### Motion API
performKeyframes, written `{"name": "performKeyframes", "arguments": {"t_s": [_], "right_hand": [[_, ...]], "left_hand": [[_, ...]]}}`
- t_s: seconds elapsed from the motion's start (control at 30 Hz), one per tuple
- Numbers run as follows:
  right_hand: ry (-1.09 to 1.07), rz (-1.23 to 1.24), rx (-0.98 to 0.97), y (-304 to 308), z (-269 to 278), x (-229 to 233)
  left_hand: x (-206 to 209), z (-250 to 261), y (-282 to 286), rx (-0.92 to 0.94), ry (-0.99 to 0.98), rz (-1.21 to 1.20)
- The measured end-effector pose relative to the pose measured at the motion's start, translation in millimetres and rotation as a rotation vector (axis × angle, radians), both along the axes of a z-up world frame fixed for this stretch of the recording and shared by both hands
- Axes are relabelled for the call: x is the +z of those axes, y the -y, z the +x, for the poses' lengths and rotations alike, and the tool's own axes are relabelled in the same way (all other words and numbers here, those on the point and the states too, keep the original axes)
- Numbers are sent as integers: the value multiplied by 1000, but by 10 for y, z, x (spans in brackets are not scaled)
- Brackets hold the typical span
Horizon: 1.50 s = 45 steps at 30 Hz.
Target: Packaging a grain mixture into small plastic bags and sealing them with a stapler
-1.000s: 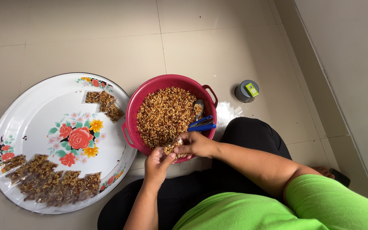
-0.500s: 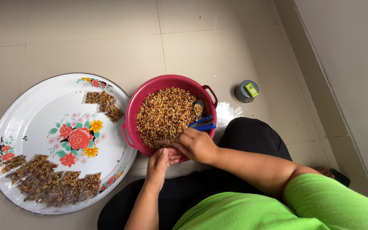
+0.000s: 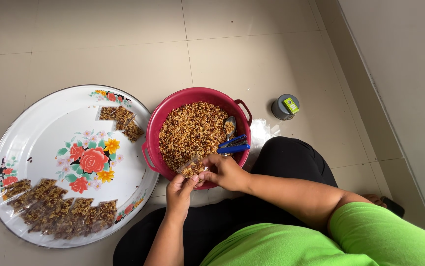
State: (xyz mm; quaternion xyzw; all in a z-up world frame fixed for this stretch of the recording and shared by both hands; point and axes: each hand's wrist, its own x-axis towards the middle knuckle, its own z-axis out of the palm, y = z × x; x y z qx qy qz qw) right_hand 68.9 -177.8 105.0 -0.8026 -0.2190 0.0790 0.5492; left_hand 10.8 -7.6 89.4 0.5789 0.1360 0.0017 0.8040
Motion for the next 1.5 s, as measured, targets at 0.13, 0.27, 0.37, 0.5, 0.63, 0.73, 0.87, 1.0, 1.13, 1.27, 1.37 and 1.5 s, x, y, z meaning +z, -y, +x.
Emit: {"name": "performKeyframes", "arguments": {"t_s": [0.13, 0.27, 0.37, 0.5, 0.63, 0.73, 0.87, 1.0, 1.13, 1.27, 1.37, 1.5], "right_hand": [[-97, -1, 34, 58, 67, -218], [-293, 86, 50, 73, 133, -389], [-355, 109, 59, 62, 122, -308], [-317, 46, 54, 23, 138, -225], [-365, 27, 56, 13, 132, -242], [-359, -19, 82, 24, 140, -64], [-393, 4, 83, 37, 133, -129], [-427, 49, 24, 41, 186, -405], [-502, 142, -13, -2, 111, -466], [-650, 258, -48, -6, 90, -154], [-716, 286, -69, -4, 64, -121], [-669, 307, -88, 11, 109, -285]], "left_hand": [[-90, -18, -20, -2, 29, 27], [-27, 9, -15, -34, -3, 18], [-26, 17, -28, -31, 7, 65], [-83, -3, -8, -56, 3, 102], [-174, -13, -3, -90, -26, 23], [-413, -20, -52, -104, -11, -19], [-605, -19, -84, -64, -17, 6], [-610, -23, -76, -48, -38, -51], [-502, -33, -61, -60, -64, -80], [-509, -43, -66, -67, -80, -81], [-309, -35, -53, -68, -92, -116], [-225, -26, -34, -89, -80, -141]]}}
